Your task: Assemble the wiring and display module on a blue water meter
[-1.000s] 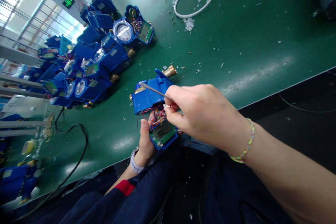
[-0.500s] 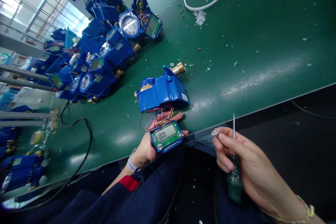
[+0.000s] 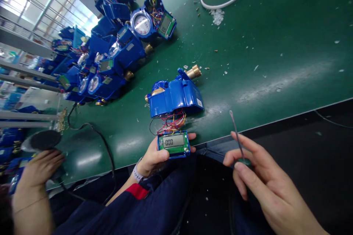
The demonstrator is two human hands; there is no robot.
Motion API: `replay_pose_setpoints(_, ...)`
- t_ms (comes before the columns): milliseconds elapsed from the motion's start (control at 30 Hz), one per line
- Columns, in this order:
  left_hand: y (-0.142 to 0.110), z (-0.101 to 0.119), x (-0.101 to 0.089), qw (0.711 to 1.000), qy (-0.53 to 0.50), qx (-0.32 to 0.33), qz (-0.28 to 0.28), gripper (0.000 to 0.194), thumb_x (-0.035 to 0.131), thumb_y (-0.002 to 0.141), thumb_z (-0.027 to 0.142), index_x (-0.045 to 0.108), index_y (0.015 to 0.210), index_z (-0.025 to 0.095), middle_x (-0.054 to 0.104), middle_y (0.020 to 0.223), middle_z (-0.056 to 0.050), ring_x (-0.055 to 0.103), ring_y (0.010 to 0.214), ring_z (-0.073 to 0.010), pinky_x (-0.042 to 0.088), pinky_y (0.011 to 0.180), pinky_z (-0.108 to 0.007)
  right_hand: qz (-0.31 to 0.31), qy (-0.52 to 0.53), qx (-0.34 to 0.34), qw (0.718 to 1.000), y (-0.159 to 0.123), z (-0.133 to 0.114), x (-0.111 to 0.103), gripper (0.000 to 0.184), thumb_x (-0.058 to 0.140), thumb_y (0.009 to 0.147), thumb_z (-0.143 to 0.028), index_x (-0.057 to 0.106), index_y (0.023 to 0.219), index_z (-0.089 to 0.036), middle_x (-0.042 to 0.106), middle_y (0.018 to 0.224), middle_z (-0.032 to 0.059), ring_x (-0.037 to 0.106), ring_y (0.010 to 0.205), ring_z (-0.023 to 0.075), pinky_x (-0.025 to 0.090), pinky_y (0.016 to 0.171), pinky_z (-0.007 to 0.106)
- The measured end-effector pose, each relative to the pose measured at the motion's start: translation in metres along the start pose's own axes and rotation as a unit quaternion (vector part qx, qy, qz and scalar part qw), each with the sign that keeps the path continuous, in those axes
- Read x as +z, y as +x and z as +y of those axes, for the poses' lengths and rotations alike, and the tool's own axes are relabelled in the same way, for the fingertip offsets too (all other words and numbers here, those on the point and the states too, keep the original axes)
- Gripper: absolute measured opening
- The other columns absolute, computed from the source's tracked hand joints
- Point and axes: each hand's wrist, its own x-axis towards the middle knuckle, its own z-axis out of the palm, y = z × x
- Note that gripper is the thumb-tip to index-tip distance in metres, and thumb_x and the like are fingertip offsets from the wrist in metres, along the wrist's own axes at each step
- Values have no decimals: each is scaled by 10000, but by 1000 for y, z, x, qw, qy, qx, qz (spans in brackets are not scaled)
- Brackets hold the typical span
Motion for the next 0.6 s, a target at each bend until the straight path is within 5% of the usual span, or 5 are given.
replay_pose_setpoints(167, -1, 1, -4, 1000, -6, -5, -12, 714, 817, 648, 501, 595, 1224, 142, 609, 1310, -203, 690, 1041, -347, 526, 951, -458, 56, -4, 5, 998, -1, -12, 12, 355, 673, 805, -493, 531, 1129, -471, 607, 947, 63, 485, 491, 186, 469, 446, 376)
replay_pose_setpoints(367, 0, 3, -8, 998, -6, -25, -64, 867, 904, 536, 440, 551, 1276, 160, 517, 1407, -216, 641, 1134, -363, 480, 1014, -485, 41, -30, -16, 999, 1, -20, 18, 284, 633, 845, -487, 559, 1119, -472, 602, 928, 56, 513, 510, 195, 489, 539, 427)
replay_pose_setpoints(600, -4, 7, -8, 998, 31, -37, -40, 793, 897, 577, 297, 549, 1280, 180, 503, 1426, -203, 613, 1181, -345, 450, 1044, -498, 74, -58, -7, 996, 3, -25, 21, 276, 640, 796, -541, 580, 1065, -557, 599, 936, 19, 515, 550, 228, 461, 575, 480)
